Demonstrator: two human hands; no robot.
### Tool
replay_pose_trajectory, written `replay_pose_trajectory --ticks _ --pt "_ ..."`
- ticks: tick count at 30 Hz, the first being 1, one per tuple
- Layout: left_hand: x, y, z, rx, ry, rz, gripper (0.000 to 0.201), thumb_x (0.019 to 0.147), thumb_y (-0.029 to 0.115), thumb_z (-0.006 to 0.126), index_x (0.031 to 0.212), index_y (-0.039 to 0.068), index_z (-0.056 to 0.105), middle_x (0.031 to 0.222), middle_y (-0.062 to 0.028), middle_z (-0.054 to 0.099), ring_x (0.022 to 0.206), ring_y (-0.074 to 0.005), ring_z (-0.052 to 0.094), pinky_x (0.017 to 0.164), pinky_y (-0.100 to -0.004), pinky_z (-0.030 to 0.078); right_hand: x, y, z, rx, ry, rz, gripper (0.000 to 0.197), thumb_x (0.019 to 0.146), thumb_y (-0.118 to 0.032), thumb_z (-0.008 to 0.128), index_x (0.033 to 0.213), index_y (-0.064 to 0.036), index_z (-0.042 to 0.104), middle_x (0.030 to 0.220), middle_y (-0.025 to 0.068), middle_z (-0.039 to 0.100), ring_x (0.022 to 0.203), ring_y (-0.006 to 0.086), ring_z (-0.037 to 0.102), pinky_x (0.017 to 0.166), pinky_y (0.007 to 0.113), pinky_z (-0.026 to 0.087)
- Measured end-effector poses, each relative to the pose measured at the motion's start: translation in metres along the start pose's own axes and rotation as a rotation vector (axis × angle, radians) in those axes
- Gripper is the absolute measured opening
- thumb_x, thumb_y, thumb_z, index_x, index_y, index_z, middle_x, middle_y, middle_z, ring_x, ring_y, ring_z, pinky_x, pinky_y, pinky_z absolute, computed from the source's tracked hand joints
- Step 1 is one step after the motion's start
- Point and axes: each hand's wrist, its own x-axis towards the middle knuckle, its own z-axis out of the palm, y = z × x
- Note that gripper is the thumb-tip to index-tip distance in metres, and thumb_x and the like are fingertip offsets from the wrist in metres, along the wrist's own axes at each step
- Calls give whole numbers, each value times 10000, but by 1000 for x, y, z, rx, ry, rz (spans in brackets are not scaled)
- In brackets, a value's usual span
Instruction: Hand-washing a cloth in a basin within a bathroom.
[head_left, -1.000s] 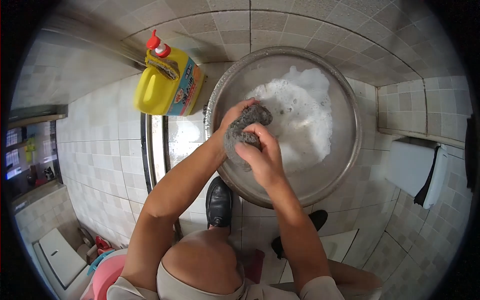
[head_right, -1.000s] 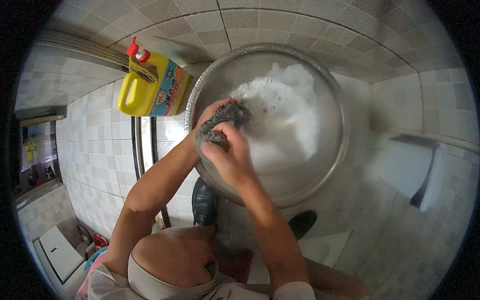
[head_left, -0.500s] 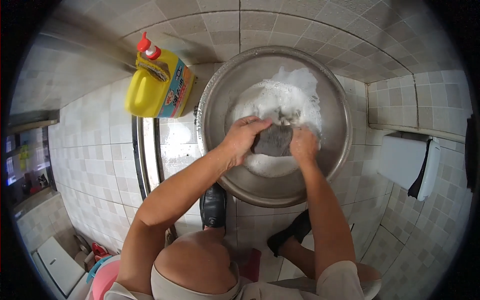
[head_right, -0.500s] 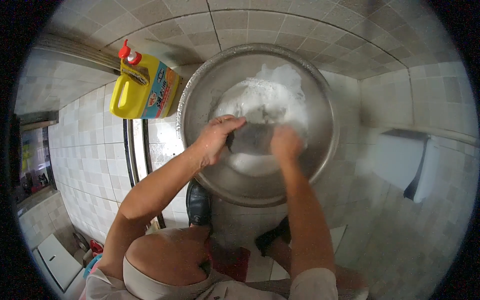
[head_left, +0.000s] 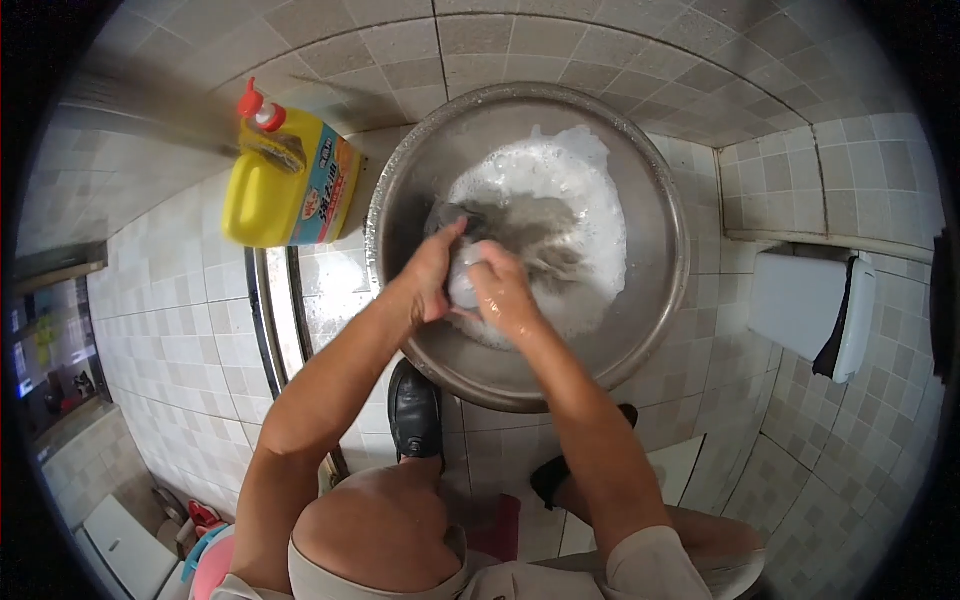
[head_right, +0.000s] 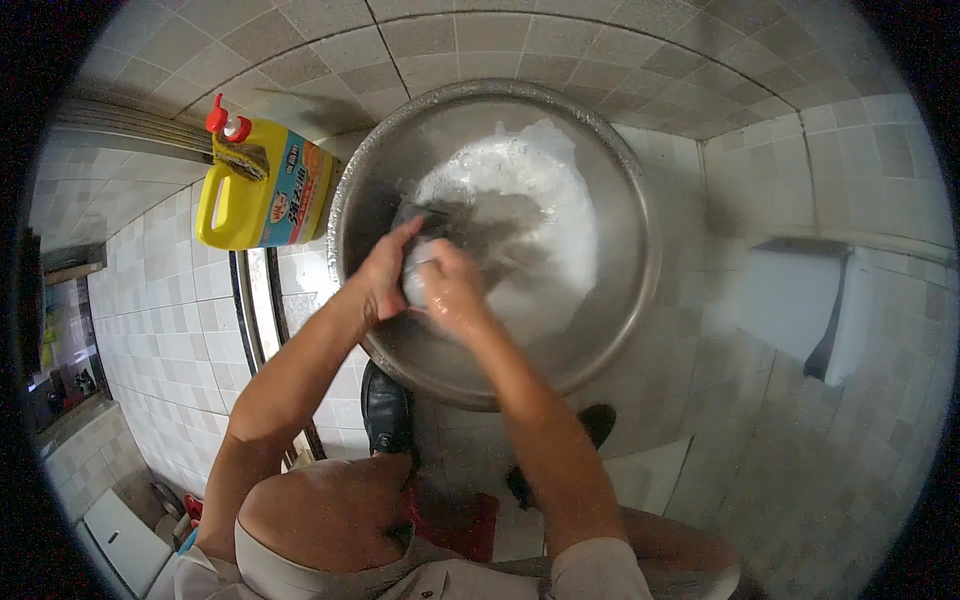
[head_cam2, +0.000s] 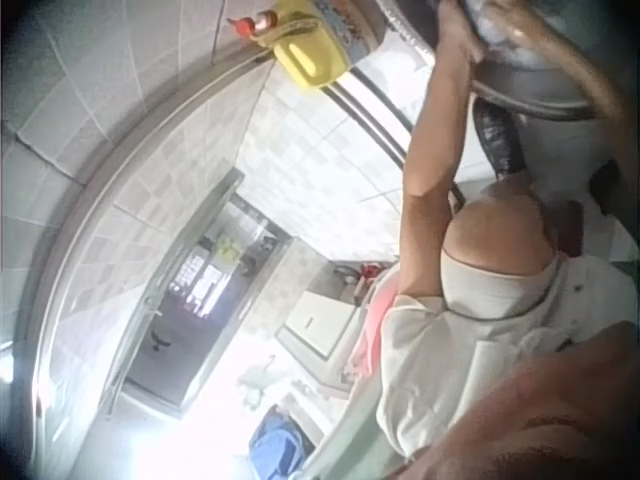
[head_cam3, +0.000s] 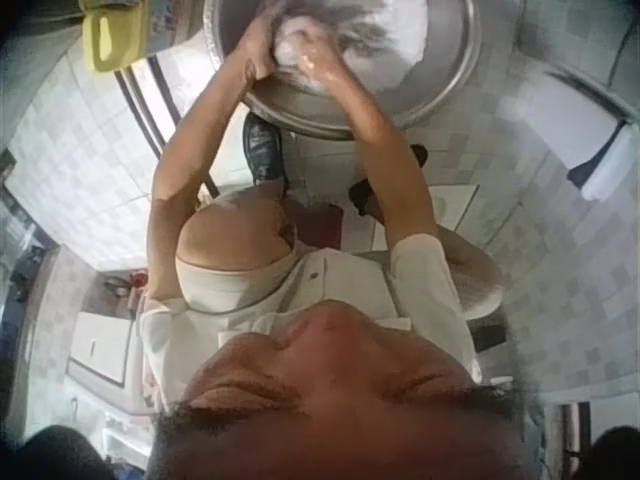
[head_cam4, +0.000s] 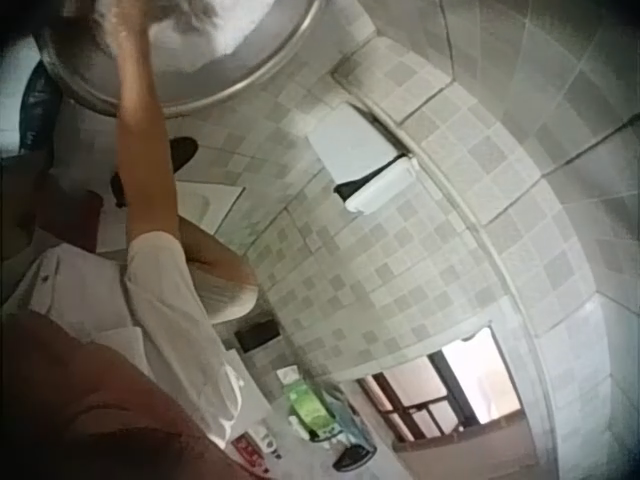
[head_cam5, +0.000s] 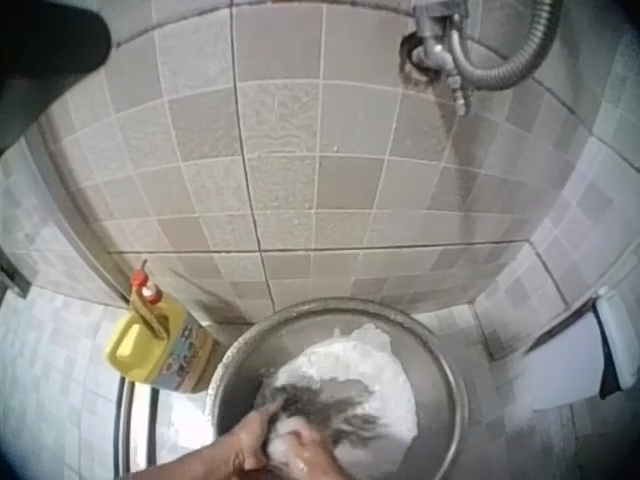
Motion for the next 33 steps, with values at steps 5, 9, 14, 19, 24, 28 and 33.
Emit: replay_pose_trajectory --ticks 5,9,14,19,24,28,33 --pt "6 12 -8 19 -217 -78 417 901 388 507 904 -17 607 818 -160 654 753 -292 646 766 -370 521 -20 -54 4 85 -2 -225 198 758 -62 435 855 20 587 662 106 574 642 165 552 613 312 446" --pt "4 2 1 -34 -149 38 319 898 318 541 969 13 602 840 -133 650 721 -255 640 671 -355 529 -23 -68 1 51 -83 -221 184 746 -70 439 822 11 585 598 127 550 570 193 540 562 322 431" --pt "4 -16 8 -102 -230 257 301 893 320 549 1002 46 610 916 -133 653 746 -272 639 664 -368 521 -21 -36 -7 -196 179 -435 182 748 -78 441 859 -51 582 780 207 602 660 399 579 604 452 456" --pt "-32 -17 43 215 -4 312 281 871 288 593 1008 46 627 934 -102 651 830 -203 630 737 -346 510 -9 6 -51 -391 386 -238 190 757 -80 430 872 -32 573 771 242 596 763 434 590 688 480 466" --pt "-42 -1 43 343 -250 317 349 841 250 692 1096 22 617 986 -88 658 885 -177 634 805 -296 510 -12 -15 -75 465 -17 193 494 737 -74 482 1230 -54 505 1109 112 596 982 279 579 843 397 459" --pt "-29 2 49 605 -349 689 411 806 182 735 1155 22 591 1012 -57 646 912 -164 618 827 -252 480 -18 -32 -88 562 -139 358 545 742 -50 521 1282 -7 462 1132 117 571 982 216 571 793 316 469" --pt "-15 30 26 988 10 1024 503 720 168 776 1165 26 586 1116 -125 581 1047 -227 562 914 -292 429 -16 -42 -116 166 -14 474 513 750 -161 667 1207 7 505 978 90 597 761 147 560 583 271 428"
